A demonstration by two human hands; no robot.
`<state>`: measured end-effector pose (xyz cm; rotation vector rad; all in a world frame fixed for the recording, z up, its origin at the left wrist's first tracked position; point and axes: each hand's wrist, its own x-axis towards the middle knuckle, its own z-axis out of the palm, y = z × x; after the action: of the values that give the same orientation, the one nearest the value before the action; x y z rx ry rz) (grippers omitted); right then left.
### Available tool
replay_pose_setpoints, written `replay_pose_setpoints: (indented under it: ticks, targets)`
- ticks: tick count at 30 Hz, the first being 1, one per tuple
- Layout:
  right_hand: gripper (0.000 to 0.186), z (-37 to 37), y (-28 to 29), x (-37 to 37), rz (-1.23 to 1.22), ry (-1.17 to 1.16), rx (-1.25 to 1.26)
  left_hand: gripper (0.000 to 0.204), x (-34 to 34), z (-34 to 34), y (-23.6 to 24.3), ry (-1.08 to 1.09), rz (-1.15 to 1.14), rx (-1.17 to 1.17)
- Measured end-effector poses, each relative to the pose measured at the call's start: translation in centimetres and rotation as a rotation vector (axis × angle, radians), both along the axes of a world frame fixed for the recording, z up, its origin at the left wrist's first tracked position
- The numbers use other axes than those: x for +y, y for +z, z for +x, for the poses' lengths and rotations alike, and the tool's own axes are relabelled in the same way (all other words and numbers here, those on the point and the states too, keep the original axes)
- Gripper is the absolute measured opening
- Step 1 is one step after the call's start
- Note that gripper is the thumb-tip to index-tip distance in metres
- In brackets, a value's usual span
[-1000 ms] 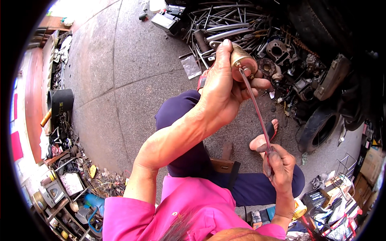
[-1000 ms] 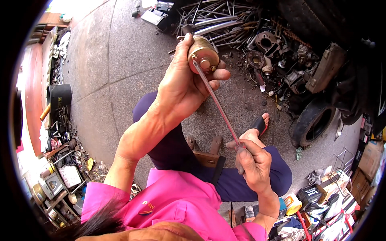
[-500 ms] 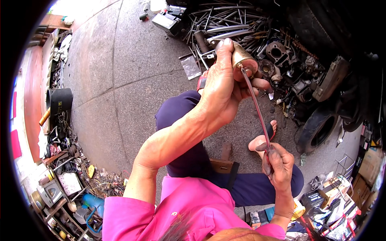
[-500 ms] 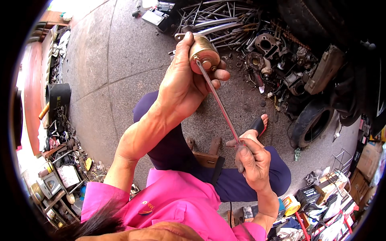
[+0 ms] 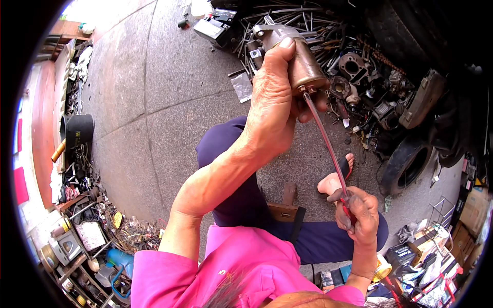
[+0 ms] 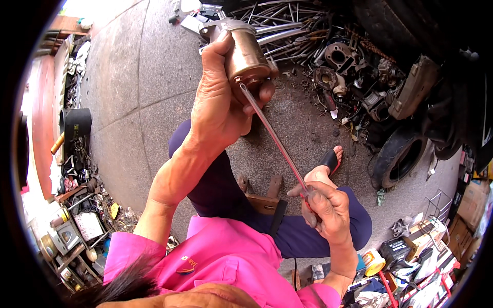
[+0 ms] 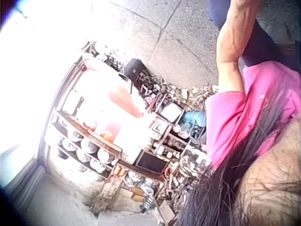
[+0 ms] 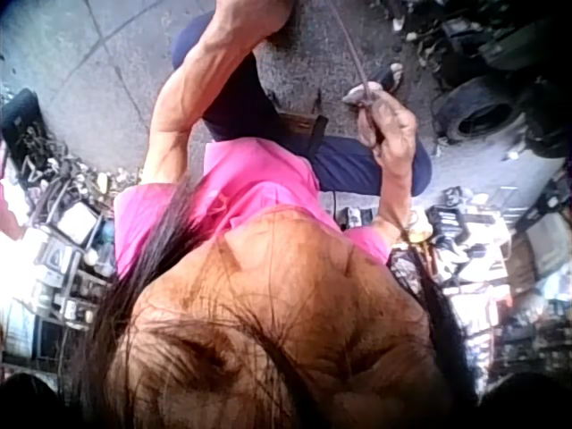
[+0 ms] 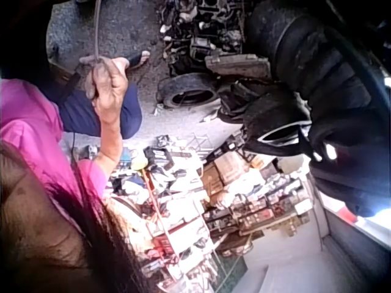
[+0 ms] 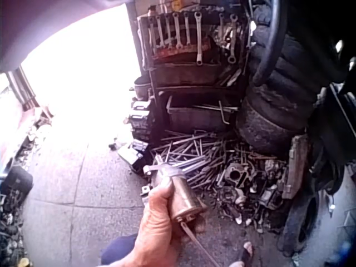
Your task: Disassembling and inspecting a motorcycle starter motor using a screwdriver and reaching for replacement parts.
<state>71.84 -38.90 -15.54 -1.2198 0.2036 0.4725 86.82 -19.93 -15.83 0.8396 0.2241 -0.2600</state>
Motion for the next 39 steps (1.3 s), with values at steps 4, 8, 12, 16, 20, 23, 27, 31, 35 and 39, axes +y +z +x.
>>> replay_pose_setpoints:
  ticks: [4, 8, 12, 16, 20, 23, 27, 31, 35, 39]
  targets:
    - [0.039, -0.1, -0.2, -0.6, 0.104, 0.028, 0.014, 0.050, 0.1, -0.1, 0.0, -0.076, -0.030, 0.032]
    - [0.040, -0.1, 0.1, 0.0, 0.061, -0.076, 0.024, 0.051, 0.2, -0.2, -0.4, -0.078, -0.025, 0.082]
    - [0.029, 0.4, 0.4, -0.3, -0.184, -0.306, -0.224, 0.050, -0.8, -0.2, 0.2, -0.136, -0.066, 0.316]
    - [0.017, 2.0, 1.0, 0.2, -0.518, -0.533, -0.348, 0.050, -1.9, -1.1, 1.0, -0.397, -0.061, 0.452]
    - [0.025, 3.6, 2.0, 0.5, -0.282, -0.511, -0.140, 0.049, -3.0, -3.1, 0.5, -0.729, -0.122, 0.586]
    - [0.031, 4.4, 1.5, 0.0, -0.391, -0.534, -0.115, 0.050, -4.1, -4.5, 0.5, -0.954, -0.035, 0.597]
    - [0.038, 4.0, 0.4, -1.5, -0.438, -0.402, -0.082, 0.058, -5.2, -6.0, 0.4, -1.084, 0.002, 0.590]
    - [0.045, 3.6, -0.9, -1.4, -0.430, -0.324, 0.009, 0.061, -4.8, -5.8, 0.7, -1.168, 0.026, 0.664]
    - [0.048, 3.4, -1.3, -0.8, -0.513, -0.339, -0.034, 0.068, -4.5, -6.4, -0.4, -1.175, 0.011, 0.644]
    - [0.049, 3.5, -1.6, -0.8, -0.608, -0.362, -0.063, 0.076, -4.8, -6.3, 0.1, -1.128, 0.071, 0.679]
